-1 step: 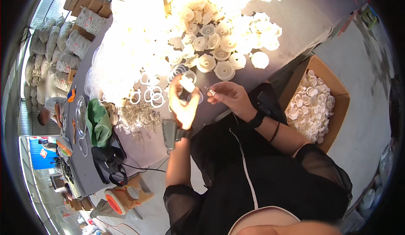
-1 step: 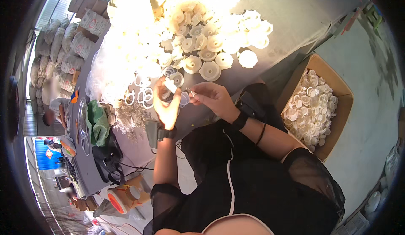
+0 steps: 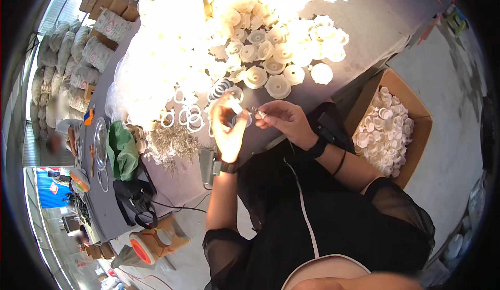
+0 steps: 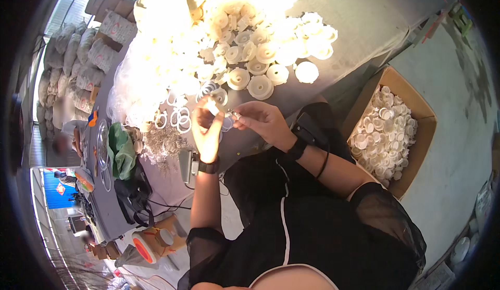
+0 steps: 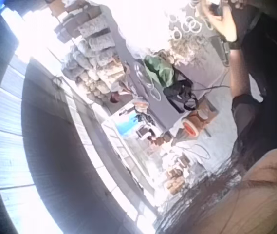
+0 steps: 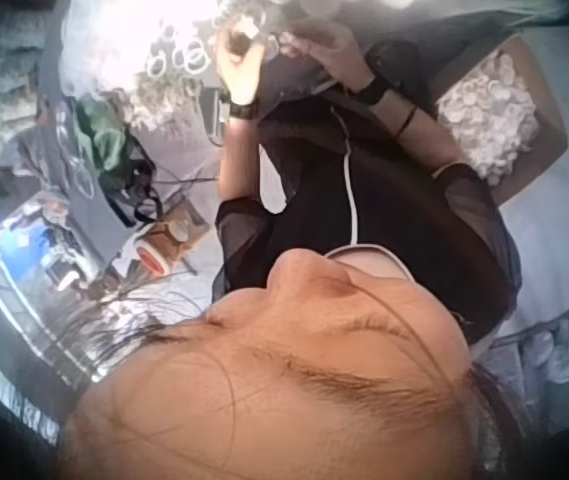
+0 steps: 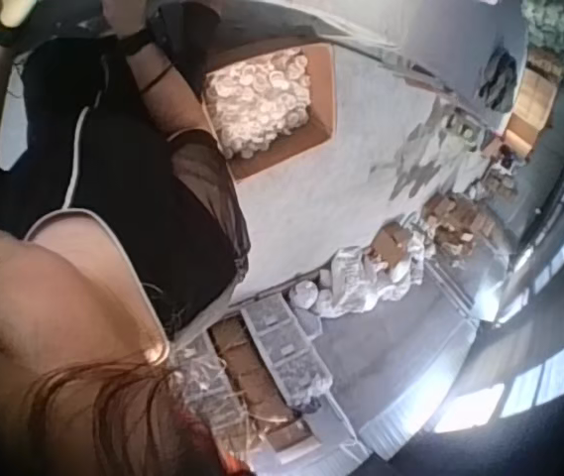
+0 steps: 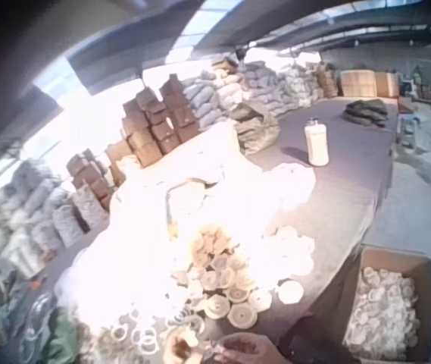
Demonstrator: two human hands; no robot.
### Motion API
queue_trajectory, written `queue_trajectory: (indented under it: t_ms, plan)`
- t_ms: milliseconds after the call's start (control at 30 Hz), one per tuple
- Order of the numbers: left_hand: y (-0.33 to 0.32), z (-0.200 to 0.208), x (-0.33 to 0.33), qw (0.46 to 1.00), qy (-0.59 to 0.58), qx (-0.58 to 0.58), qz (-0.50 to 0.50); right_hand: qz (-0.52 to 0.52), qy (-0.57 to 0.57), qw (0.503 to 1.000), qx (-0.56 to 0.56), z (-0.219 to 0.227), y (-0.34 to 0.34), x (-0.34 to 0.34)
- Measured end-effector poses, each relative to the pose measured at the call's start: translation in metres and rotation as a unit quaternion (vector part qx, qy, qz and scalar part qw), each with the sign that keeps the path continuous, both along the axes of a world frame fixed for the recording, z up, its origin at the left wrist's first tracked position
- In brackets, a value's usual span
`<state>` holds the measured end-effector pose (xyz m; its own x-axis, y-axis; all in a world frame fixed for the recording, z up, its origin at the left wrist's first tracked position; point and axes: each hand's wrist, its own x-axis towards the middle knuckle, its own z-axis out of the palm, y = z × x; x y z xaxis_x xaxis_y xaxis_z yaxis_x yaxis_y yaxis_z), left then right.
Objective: The person assembles small plastic rings, metal washers, and pins by hand at a workstation.
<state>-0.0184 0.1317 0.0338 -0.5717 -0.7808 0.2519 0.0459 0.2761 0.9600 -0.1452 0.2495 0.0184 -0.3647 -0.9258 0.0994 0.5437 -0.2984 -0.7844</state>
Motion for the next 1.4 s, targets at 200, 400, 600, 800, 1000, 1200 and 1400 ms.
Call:
queue_trajectory:
  t_ms: [200, 400, 600, 800, 1000, 1200, 1400]
  plan:
    - [0.04, 0.024, 0.02, 0.946, 0.131, 0.271, -0.121, 0.02, 0.062, 0.998, 0.003, 0.016, 0.008, 0.012]
    - [0.057, 0.028, 0.032, 0.975, 0.067, 0.188, -0.094, 0.027, 0.123, 0.992, 0.021, 0.013, 0.012, 0.021]
    - [0.069, 0.034, 0.039, 0.981, 0.055, 0.165, -0.084, 0.013, 0.19, 0.98, 0.05, 0.023, 0.02, 0.025]
    - [0.075, 0.036, 0.041, 0.99, 0.053, 0.11, -0.075, 0.022, 0.145, 0.989, 0.029, 0.02, 0.021, 0.028]
    - [0.075, 0.022, 0.05, 0.994, 0.038, 0.089, -0.049, 0.037, 0.109, 0.993, 0.023, 0.023, 0.021, 0.029]
    - [0.082, 0.033, 0.046, 0.994, 0.04, 0.102, -0.032, -0.076, 0.291, 0.952, 0.063, 0.022, 0.022, 0.025]
    - [0.084, 0.035, 0.048, 0.991, 0.042, 0.117, -0.058, 0.036, 0.235, 0.971, 0.029, 0.019, 0.017, 0.012]
